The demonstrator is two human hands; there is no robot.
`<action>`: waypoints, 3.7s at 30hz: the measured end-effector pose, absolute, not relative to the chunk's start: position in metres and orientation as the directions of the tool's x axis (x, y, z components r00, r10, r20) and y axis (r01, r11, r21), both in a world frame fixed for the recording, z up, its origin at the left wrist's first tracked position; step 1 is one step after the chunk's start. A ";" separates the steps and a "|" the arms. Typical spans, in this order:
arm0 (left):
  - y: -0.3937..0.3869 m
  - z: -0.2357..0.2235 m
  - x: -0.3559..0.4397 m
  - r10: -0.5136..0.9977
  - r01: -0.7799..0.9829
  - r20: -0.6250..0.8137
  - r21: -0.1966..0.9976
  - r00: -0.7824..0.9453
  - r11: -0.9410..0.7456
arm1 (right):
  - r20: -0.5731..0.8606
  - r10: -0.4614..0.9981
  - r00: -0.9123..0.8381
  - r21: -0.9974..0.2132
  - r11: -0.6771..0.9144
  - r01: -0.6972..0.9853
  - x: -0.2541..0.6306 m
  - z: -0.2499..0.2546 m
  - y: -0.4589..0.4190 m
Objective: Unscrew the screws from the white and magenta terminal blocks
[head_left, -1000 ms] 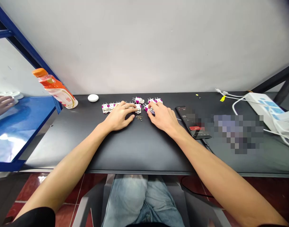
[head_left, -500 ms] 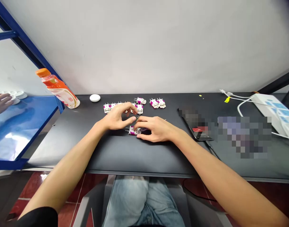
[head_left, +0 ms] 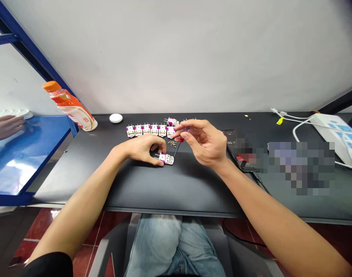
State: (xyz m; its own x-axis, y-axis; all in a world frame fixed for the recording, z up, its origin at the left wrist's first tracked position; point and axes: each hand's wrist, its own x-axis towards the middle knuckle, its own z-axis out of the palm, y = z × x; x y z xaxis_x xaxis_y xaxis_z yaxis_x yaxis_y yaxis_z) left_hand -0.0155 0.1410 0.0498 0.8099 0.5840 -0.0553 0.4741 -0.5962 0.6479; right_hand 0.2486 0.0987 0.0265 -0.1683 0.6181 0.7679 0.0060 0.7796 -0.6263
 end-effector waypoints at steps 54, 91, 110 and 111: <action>0.137 0.031 -0.003 0.614 0.405 0.040 0.718 0.789 -0.567 | 0.879 0.429 -0.210 -0.378 0.893 0.245 0.247 0.025 0.096; 0.137 0.032 -0.003 0.606 0.394 0.041 0.724 0.794 -0.566 | 0.794 0.543 -0.272 -0.501 0.839 0.214 0.246 0.024 0.092; 0.137 0.033 -0.003 0.613 0.427 0.021 0.699 0.790 -0.574 | 0.848 0.447 -0.284 -0.370 0.884 0.287 0.247 0.029 0.095; 0.137 0.033 -0.003 0.613 0.425 0.024 0.700 0.790 -0.574 | 0.837 0.465 -0.289 -0.391 0.877 0.278 0.247 0.029 0.095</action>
State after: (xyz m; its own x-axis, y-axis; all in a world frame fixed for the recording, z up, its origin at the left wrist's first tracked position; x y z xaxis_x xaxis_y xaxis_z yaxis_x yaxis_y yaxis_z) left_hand -0.0034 0.1372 0.0326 0.7896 0.6131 0.0237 0.4250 -0.5744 0.6996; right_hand 0.2470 0.0948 0.0286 -0.2887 0.4645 0.8372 0.2780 0.8774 -0.3909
